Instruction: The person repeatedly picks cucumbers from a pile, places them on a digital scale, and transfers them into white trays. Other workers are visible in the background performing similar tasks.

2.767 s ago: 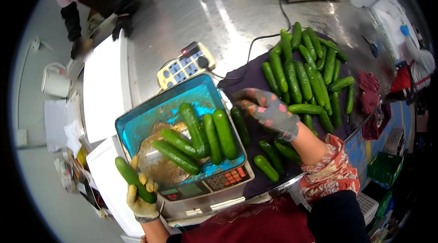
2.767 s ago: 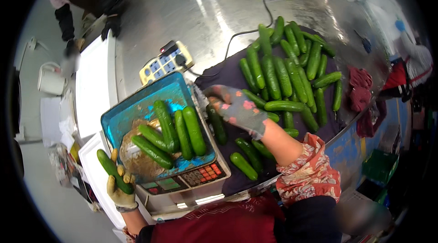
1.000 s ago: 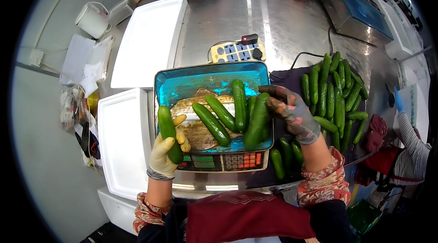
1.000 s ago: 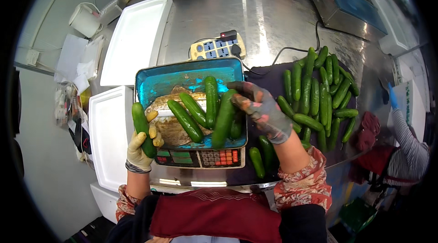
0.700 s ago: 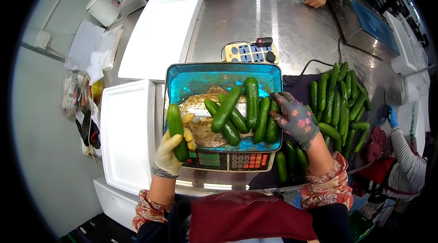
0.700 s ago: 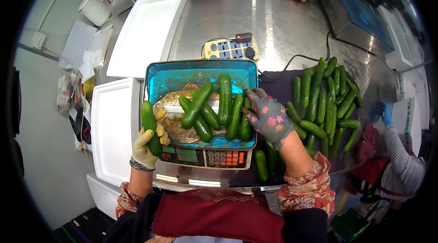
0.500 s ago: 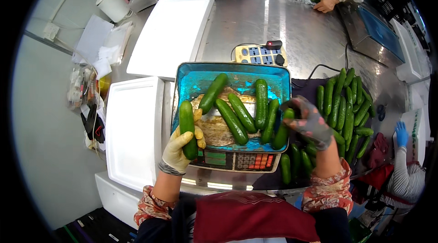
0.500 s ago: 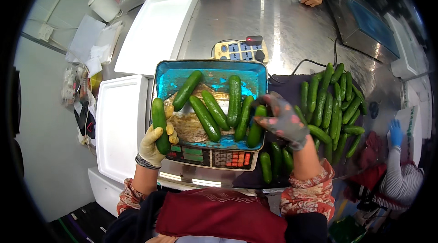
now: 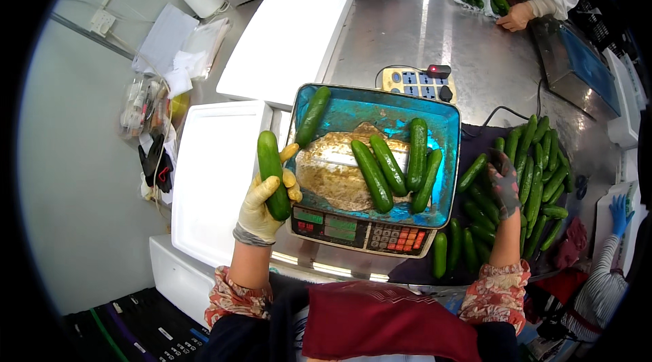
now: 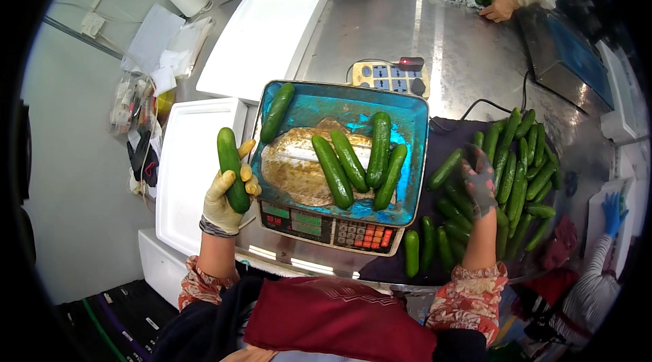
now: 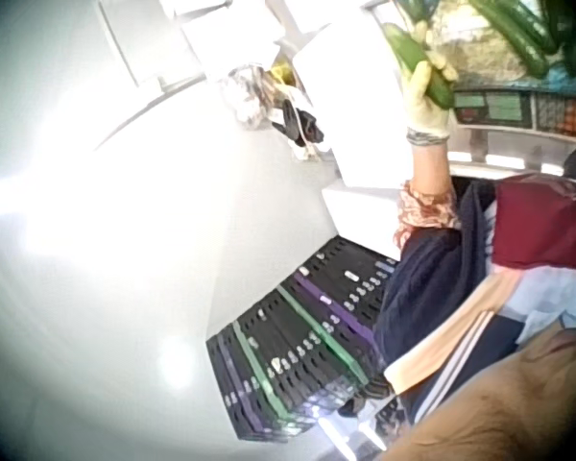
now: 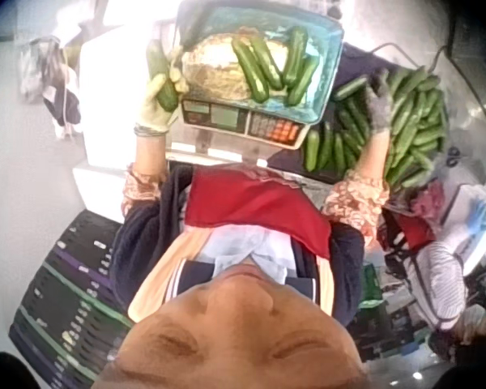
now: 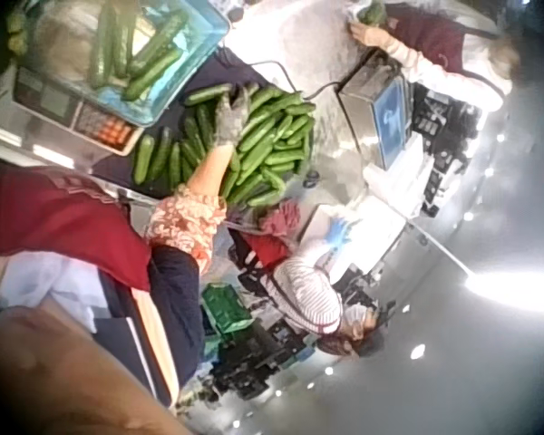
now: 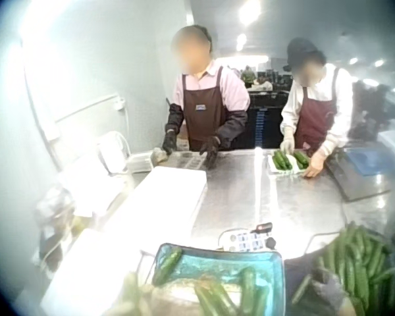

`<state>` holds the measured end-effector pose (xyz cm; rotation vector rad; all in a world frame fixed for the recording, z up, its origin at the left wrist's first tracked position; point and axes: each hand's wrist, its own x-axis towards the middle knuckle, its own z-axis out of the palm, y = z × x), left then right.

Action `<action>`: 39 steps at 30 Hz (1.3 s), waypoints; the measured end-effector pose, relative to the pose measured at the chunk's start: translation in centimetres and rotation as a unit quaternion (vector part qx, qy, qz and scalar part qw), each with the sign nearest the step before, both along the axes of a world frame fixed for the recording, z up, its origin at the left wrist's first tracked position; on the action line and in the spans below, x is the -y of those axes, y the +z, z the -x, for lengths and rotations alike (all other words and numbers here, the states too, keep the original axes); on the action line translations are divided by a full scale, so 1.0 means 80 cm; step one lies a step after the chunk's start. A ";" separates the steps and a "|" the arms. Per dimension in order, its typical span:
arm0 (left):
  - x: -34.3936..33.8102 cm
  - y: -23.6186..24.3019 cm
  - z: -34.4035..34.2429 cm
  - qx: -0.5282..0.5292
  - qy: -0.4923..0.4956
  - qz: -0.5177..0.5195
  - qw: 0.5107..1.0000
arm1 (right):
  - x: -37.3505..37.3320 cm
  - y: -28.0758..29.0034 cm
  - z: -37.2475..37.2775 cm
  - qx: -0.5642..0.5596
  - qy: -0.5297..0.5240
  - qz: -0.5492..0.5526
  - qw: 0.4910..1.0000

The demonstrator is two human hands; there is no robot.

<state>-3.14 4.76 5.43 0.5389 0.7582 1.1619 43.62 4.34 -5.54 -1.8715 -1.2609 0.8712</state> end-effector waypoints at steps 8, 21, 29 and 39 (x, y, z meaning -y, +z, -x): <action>0.006 0.003 0.022 -0.016 0.037 -0.025 0.999 | 0.072 0.005 -0.004 -0.190 -0.079 -0.139 0.969; 0.065 0.044 -0.105 0.097 -0.260 -0.089 0.956 | 0.115 0.134 0.204 -0.538 0.177 -0.014 0.824; 0.101 -0.009 -0.104 0.004 -0.486 -0.065 0.871 | 0.155 0.078 0.127 -0.438 -0.022 0.037 0.898; -0.078 -0.015 -0.028 -0.699 -0.004 -0.384 0.604 | 0.060 0.075 0.112 0.330 0.036 -0.130 0.934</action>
